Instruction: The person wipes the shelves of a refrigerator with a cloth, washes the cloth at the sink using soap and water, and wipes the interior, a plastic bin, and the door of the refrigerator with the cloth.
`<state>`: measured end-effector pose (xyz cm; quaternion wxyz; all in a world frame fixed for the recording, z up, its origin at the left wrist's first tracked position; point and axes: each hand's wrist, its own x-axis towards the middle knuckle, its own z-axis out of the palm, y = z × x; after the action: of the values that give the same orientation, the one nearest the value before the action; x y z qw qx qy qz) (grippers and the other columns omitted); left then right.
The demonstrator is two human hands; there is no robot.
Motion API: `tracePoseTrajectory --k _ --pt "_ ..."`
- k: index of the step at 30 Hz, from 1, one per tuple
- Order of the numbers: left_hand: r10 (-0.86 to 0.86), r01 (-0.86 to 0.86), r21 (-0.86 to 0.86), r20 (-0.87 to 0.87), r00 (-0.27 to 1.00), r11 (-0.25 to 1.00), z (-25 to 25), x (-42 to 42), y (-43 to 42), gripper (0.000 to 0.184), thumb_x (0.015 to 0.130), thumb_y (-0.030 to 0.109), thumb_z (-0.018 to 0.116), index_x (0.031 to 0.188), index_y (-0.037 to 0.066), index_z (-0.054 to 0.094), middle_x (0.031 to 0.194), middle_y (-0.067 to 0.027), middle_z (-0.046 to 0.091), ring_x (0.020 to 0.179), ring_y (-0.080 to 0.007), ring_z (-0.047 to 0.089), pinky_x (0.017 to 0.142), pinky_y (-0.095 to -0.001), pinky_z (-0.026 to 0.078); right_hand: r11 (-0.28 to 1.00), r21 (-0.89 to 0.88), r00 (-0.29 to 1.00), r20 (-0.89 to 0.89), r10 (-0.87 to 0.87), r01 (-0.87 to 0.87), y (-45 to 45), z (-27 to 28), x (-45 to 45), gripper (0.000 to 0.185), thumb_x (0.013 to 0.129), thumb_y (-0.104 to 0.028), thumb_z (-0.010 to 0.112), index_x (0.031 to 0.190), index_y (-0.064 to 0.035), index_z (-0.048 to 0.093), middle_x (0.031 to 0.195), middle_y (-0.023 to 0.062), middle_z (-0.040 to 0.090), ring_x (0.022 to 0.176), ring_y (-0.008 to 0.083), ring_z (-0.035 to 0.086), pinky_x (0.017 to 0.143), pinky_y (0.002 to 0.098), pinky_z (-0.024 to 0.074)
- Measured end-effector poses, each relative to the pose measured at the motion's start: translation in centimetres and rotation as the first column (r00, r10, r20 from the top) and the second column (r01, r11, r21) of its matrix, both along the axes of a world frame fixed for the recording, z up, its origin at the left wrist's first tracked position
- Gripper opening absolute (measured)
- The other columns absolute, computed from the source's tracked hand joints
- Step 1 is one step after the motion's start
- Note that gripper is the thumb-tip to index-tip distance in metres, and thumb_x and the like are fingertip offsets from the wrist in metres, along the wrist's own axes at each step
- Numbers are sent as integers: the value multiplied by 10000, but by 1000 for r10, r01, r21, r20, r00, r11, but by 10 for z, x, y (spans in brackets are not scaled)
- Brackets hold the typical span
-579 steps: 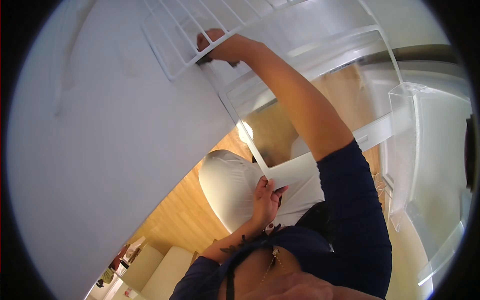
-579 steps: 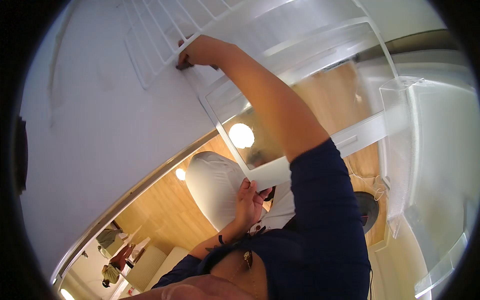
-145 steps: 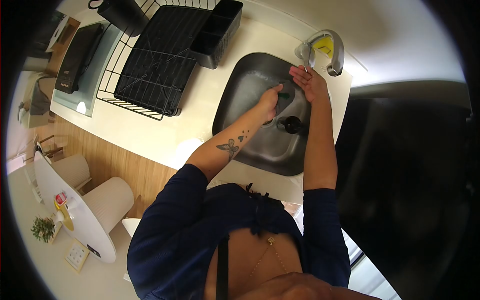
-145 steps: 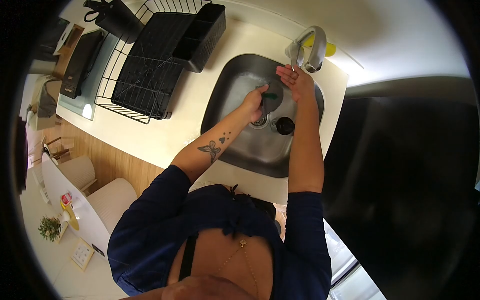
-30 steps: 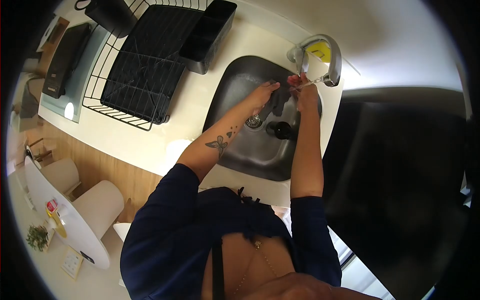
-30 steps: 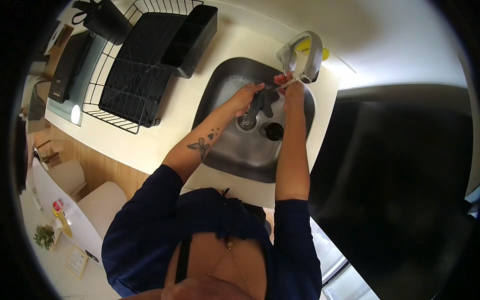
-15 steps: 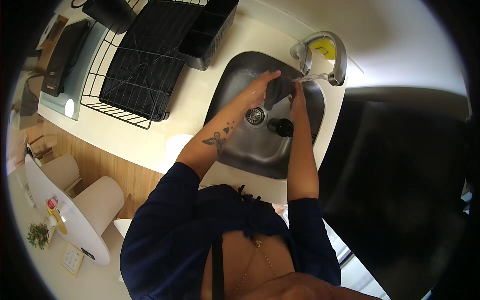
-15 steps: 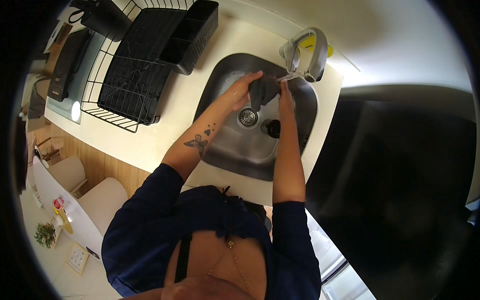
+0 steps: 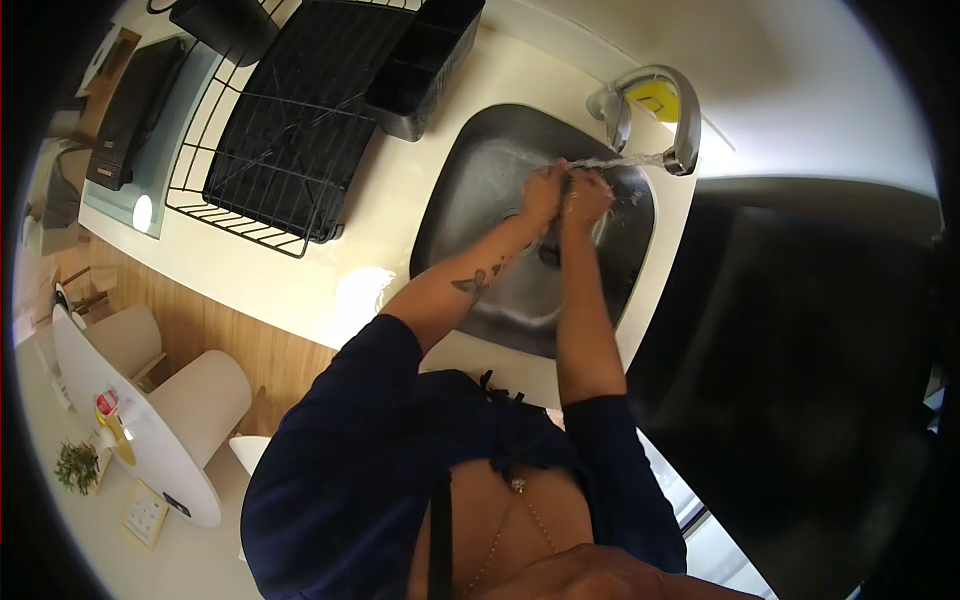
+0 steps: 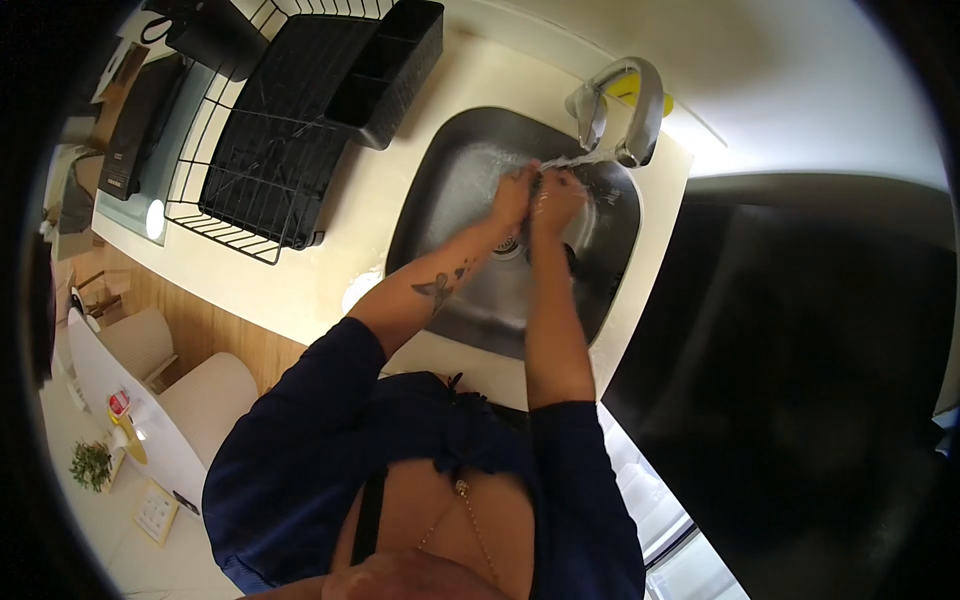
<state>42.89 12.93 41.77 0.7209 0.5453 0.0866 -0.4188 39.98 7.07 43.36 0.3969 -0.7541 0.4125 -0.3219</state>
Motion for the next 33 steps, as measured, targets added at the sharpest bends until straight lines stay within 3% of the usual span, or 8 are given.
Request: tracePoseTrajectory --k 4,8,14,17,22,24,27,33 --pt "-123 120 -104 -21 992 987 -13 33 -4 444 891 373 489 1071 -31 530 917 -131 601 839 -227 570 730 -336 466 920 -391 972 -230 -56 -39 -5 -31 -6 182 764 -128 566 757 44 624 753 202 623 609 277 571 590 330 447" --pt "-507 319 408 787 352 855 -13 44 1 455 864 368 529 1164 26 510 1065 -144 572 966 -244 545 807 -313 440 943 307 983 163 81 -128 -30 -27 -19 310 871 -245 508 1046 2 576 1020 121 607 913 216 557 808 293 417" --pt "-624 527 336 444 643 781 43 72 13 566 844 351 551 1263 6 391 1239 -142 474 1074 -190 499 856 -256 400 792 568 973 182 141 -221 -4 -13 -33 442 853 -377 530 1084 0 541 1075 84 536 1041 194 446 914 314 318" --pt "-81 97 -403 57 995 910 22 89 26 581 840 326 567 1264 -17 365 1268 -139 442 1087 -182 492 831 -299 438 805 551 968 16 251 -218 -11 -20 -46 379 813 -276 618 1063 -3 540 970 64 554 911 177 494 836 303 367" --pt "-61 61 -4 -222 973 998 -10 46 27 525 865 317 533 1237 -29 401 1230 -166 465 1096 -236 489 882 -321 416 903 405 968 250 39 -141 29 -1 -22 351 738 -179 703 985 25 559 914 69 559 832 149 507 717 294 409" --pt "142 -187 -292 -169 975 938 -196 -8 -34 439 853 355 523 1092 -13 529 998 -163 579 871 -244 577 753 -340 449 742 670 899 342 -274 -28 55 19 8 272 733 -133 676 905 49 569 868 100 582 799 161 541 679 307 439" --pt "-142 156 122 -116 983 980 20 -4 14 437 902 327 434 1112 -46 518 1086 -180 559 1011 -233 524 829 -332 428 832 522 972 22 -235 189 8 7 -2 223 707 -45 627 889 65 560 878 142 594 804 197 559 722 306 447" --pt "-154 139 84 213 965 987 -31 12 -5 434 889 360 450 1025 -34 573 994 -194 588 919 -267 560 804 -351 422 941 330 982 142 -128 75 15 -34 -7 240 733 -152 624 768 81 577 683 129 607 597 230 576 561 325 446"
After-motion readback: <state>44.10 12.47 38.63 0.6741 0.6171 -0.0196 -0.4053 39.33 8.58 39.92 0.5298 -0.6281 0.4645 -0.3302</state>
